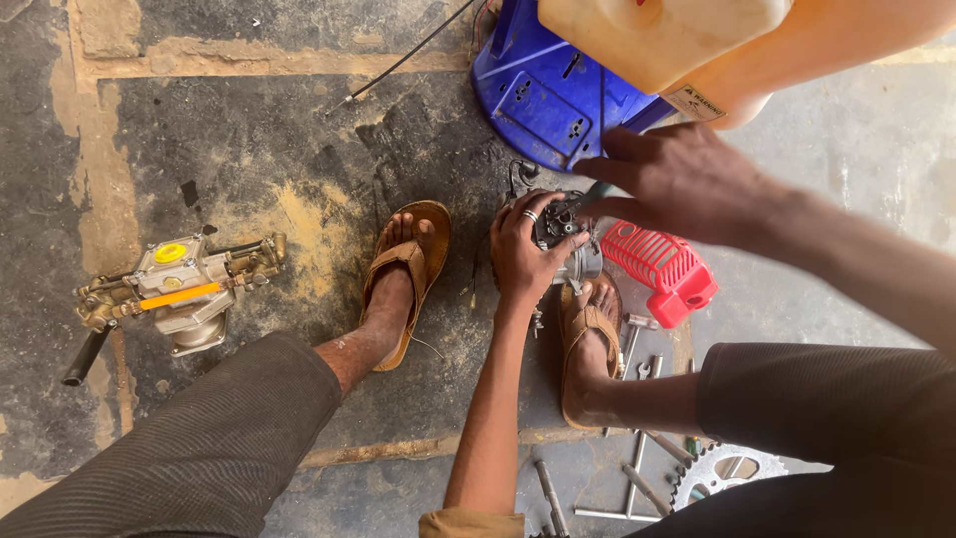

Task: The person sits on the floor and assembles a small engine. They attach a metal cover to the engine block, tighten it with a screwdriver, and then attach a black plastic component to the side, securing it with screws.

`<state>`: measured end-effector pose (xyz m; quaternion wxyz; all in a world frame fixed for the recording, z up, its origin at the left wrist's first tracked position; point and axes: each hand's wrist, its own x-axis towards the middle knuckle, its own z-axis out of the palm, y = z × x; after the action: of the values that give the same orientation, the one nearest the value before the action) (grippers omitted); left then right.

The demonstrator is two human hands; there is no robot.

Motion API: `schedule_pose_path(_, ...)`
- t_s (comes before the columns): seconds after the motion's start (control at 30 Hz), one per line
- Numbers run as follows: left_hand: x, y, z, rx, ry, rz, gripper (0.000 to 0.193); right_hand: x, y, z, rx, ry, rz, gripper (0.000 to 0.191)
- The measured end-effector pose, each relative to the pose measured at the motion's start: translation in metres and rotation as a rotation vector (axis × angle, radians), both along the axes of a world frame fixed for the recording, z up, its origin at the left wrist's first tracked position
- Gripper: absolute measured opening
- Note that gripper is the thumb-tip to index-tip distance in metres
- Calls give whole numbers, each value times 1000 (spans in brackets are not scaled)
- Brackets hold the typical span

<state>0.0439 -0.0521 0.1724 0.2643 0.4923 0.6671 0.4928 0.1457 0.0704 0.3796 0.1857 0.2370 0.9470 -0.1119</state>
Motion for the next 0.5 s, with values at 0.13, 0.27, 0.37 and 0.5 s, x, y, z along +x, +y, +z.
schedule_pose_path(0.13, 2, -4, 5, 17, -8, 2, 56, -15, -15, -9, -115, 123, -592, 37)
schedule_pose_path(0.27, -1, -5, 8, -4, -23, 13, 57, -13, 6, -8, -451, 46, -750, 28)
schedule_pose_path(0.37, -4, -5, 5, 14, -20, -13, 58, -8, 14, -2, -442, 226, -427, 33)
schedule_pose_path(0.5, -10, -3, -6, 29, -80, -19, 68, -5, 16, 9, -524, 323, -209, 41)
